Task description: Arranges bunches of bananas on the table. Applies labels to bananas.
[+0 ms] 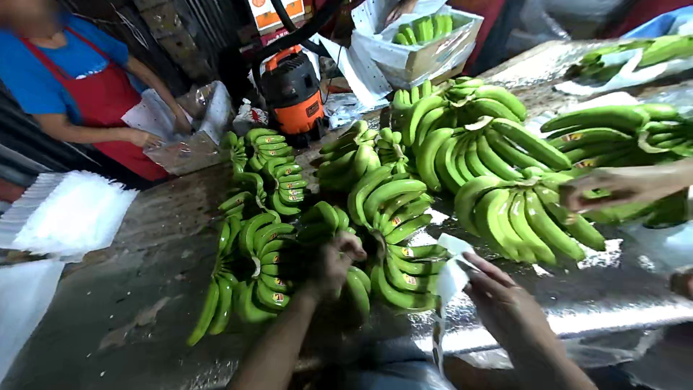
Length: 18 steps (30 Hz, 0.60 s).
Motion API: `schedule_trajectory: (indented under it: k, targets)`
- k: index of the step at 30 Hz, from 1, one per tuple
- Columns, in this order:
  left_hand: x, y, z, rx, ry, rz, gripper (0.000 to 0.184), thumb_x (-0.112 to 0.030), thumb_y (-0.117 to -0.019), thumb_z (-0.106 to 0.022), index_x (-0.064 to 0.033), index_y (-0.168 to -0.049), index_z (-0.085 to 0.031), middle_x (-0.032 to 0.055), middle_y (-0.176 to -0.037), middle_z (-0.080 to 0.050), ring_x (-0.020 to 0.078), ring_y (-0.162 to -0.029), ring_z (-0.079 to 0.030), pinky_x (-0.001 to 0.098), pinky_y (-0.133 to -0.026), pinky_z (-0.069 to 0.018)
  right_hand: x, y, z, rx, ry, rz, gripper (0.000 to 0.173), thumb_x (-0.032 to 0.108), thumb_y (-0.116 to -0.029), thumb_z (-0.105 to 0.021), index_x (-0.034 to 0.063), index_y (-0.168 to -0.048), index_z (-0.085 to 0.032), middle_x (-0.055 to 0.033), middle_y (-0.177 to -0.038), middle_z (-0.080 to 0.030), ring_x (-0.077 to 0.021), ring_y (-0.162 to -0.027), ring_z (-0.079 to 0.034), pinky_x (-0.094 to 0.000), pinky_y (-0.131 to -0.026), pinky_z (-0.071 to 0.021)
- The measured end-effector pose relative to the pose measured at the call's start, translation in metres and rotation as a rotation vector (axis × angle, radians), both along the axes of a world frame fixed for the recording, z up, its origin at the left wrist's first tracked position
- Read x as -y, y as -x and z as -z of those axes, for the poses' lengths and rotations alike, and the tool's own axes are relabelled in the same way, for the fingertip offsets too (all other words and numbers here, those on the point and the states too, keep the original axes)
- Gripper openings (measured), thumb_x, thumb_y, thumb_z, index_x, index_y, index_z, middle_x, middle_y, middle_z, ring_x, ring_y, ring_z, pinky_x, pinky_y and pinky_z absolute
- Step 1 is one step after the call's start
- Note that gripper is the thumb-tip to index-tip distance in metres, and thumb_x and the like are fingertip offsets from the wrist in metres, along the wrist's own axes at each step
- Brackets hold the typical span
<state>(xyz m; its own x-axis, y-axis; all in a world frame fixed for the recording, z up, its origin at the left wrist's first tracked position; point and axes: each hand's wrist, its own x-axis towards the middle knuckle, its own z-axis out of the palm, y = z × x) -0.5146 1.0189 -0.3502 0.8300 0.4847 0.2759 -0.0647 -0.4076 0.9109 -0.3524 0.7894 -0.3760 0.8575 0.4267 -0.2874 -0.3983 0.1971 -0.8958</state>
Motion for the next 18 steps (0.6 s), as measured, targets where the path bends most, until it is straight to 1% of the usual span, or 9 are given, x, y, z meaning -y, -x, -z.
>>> schedule_trajectory:
  k: [3,6,7,9,10,12,14,16,18]
  targets:
    - [-0.074,0.024,0.017,-0.394,-0.179,-0.111,0.022,-0.003,-0.1012,-0.053,0.0071,-0.116,-0.066,0.0198,-0.118,-0.068,0.0249,-0.11,-0.067,0.0395,-0.1,-0.0541,0.019,0.017,-0.022,0.153,0.103,0.103,0.025,0.001,-0.0974,-0.046,0.0102,-0.103,-0.069,0.0088,-0.089,-0.072,-0.002,-0.071,-0.067,-0.0202,-0.066,-0.0588]
    - [-0.116,0.031,0.055,-0.569,-0.469,-0.019,0.029,0.001,-0.1007,-0.051,0.003,-0.123,-0.069,0.0226,-0.123,-0.069,0.0364,-0.12,-0.065,0.0489,-0.108,-0.0476,0.029,0.04,-0.044,0.257,0.195,0.141,0.021,0.002,-0.0959,-0.052,0.0097,-0.111,-0.064,0.0091,-0.094,-0.073,-0.0059,-0.079,-0.072,-0.0262,-0.072,-0.0631]
    - [-0.122,0.031,0.065,-0.583,-0.536,0.015,0.032,0.004,-0.0997,-0.048,0.0035,-0.125,-0.067,0.0241,-0.122,-0.07,0.0394,-0.12,-0.065,0.051,-0.108,-0.047,0.03,0.047,-0.048,0.31,0.212,0.108,0.03,0.001,-0.0904,-0.059,0.0103,-0.118,-0.062,0.0097,-0.1,-0.071,-0.0057,-0.084,-0.071,-0.0264,-0.074,-0.063]
    - [-0.125,0.024,0.074,-0.628,-0.615,0.068,0.036,0.005,-0.1,-0.044,0.0067,-0.132,-0.062,0.0289,-0.118,-0.069,0.0449,-0.119,-0.064,0.0532,-0.108,-0.0467,0.026,0.061,-0.051,0.439,0.26,0.03,0.061,0.002,-0.0763,-0.073,0.0102,-0.134,-0.056,0.0104,-0.108,-0.068,-0.0023,-0.087,-0.068,-0.0223,-0.075,-0.0612]
    - [-0.124,0.019,0.073,-0.668,-0.636,0.096,0.037,0.004,-0.1019,-0.043,0.009,-0.136,-0.059,0.0317,-0.118,-0.068,0.0473,-0.119,-0.063,0.0537,-0.108,-0.0458,0.022,0.067,-0.05,0.478,0.244,0.009,0.064,0.003,-0.0724,-0.077,0.0115,-0.133,-0.06,0.0101,-0.107,-0.07,-0.0017,-0.085,-0.069,-0.0211,-0.074,-0.0608]
    - [-0.119,0.01,0.077,-0.691,-0.7,0.084,0.038,0.003,-0.1024,-0.042,0.0126,-0.136,-0.057,0.0343,-0.113,-0.069,0.0502,-0.116,-0.064,0.0542,-0.106,-0.0467,0.009,0.079,-0.049,0.484,0.143,-0.037,0.042,0.0,-0.0752,-0.077,0.0126,-0.115,-0.076,0.0044,-0.103,-0.077,-0.0059,-0.085,-0.073,-0.0234,-0.078,-0.0619]
    - [-0.116,0.004,0.084,-0.683,-0.73,0.003,0.04,0.005,-0.1008,-0.044,0.0137,-0.138,-0.056,0.0345,-0.108,-0.07,0.0514,-0.111,-0.066,0.0554,-0.103,-0.0484,-0.008,0.091,-0.052,0.451,0.158,-0.061,0.027,-0.003,-0.0786,-0.068,0.0113,-0.098,-0.081,0.0026,-0.094,-0.079,-0.0062,-0.082,-0.073,-0.0237,-0.076,-0.0621]
    - [-0.119,0.001,0.084,-0.738,-0.706,-0.11,0.043,0.005,-0.1005,-0.044,0.0092,-0.142,-0.054,0.0324,-0.106,-0.071,0.0493,-0.108,-0.068,0.0558,-0.099,-0.0507,-0.026,0.099,-0.054,0.386,0.214,-0.069,0.024,-0.004,-0.0828,-0.059,0.0061,-0.095,-0.078,0.0009,-0.089,-0.077,-0.0079,-0.077,-0.073,-0.0255,-0.072,-0.0625]
    - [-0.123,0.001,0.066,-0.89,-0.599,-0.148,0.044,0.0,-0.1047,-0.042,0.0005,-0.148,-0.048,0.0283,-0.121,-0.068,0.0444,-0.119,-0.064,0.0555,-0.106,-0.0458,-0.045,0.104,-0.054,0.286,0.244,-0.049,0.02,-0.002,-0.0889,-0.055,0.003,-0.097,-0.073,0.0,-0.086,-0.074,-0.0092,-0.073,-0.071,-0.0266,-0.067,-0.0621]
